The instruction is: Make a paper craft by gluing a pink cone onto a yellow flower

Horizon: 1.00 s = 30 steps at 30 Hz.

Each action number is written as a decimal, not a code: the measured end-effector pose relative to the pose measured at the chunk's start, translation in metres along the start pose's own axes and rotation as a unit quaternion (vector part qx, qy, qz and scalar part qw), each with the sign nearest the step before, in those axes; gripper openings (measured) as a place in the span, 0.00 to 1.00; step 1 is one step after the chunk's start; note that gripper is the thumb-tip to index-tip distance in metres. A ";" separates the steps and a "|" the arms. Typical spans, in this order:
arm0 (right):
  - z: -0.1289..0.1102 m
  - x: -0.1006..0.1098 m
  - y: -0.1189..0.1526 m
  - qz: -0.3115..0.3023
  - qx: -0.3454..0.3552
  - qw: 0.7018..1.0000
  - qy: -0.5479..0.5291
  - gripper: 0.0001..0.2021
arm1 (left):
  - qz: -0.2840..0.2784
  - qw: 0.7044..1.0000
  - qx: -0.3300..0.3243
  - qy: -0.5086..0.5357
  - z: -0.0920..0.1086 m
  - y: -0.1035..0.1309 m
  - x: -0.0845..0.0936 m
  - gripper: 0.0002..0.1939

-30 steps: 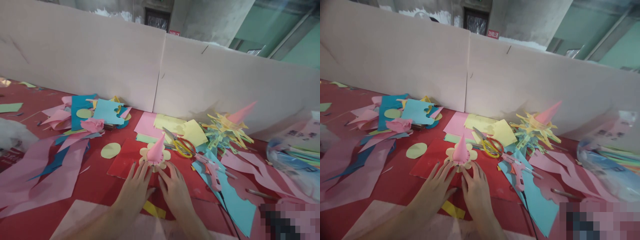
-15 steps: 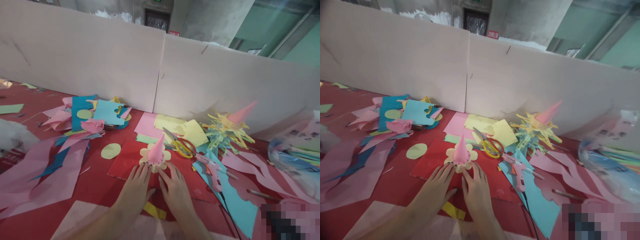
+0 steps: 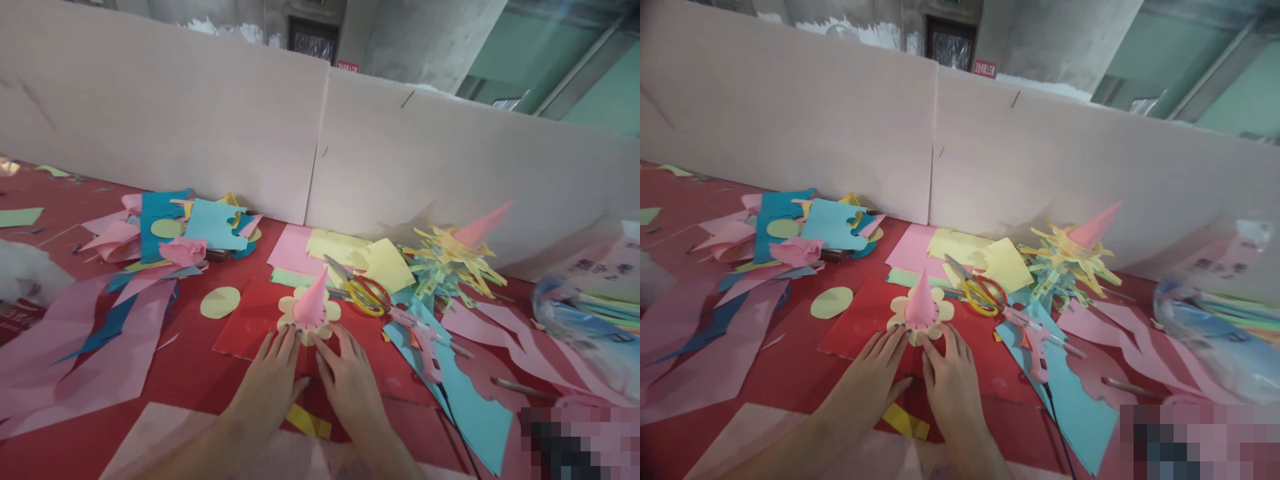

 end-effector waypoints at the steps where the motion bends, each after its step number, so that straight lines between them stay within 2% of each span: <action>1: 0.000 0.000 0.000 0.000 0.000 1.000 -0.001 0.19 | -0.001 1.000 -0.001 -0.002 0.000 0.000 0.000 0.26; 9: 0.003 -0.003 0.001 -0.020 -0.010 1.000 -0.008 0.20 | -0.006 1.000 0.004 0.004 -0.002 0.000 -0.003 0.26; 14: 0.001 -0.002 0.000 -0.013 0.001 1.000 0.000 0.21 | 0.001 1.000 0.001 0.009 -0.003 0.000 -0.005 0.26; 30: 0.001 -0.003 0.001 -0.013 0.002 1.000 0.013 0.22 | -0.023 1.000 -0.001 0.019 -0.003 -0.001 -0.004 0.26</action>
Point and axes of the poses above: each hand's wrist, its own y-axis away from the middle knuckle, its own x-axis out of the back of the hand, z = x × y, the point moved 8 cm from there along -y, towards the middle knuckle, and after that the axes turned 6 degrees about -y, right-handed, at the moved point
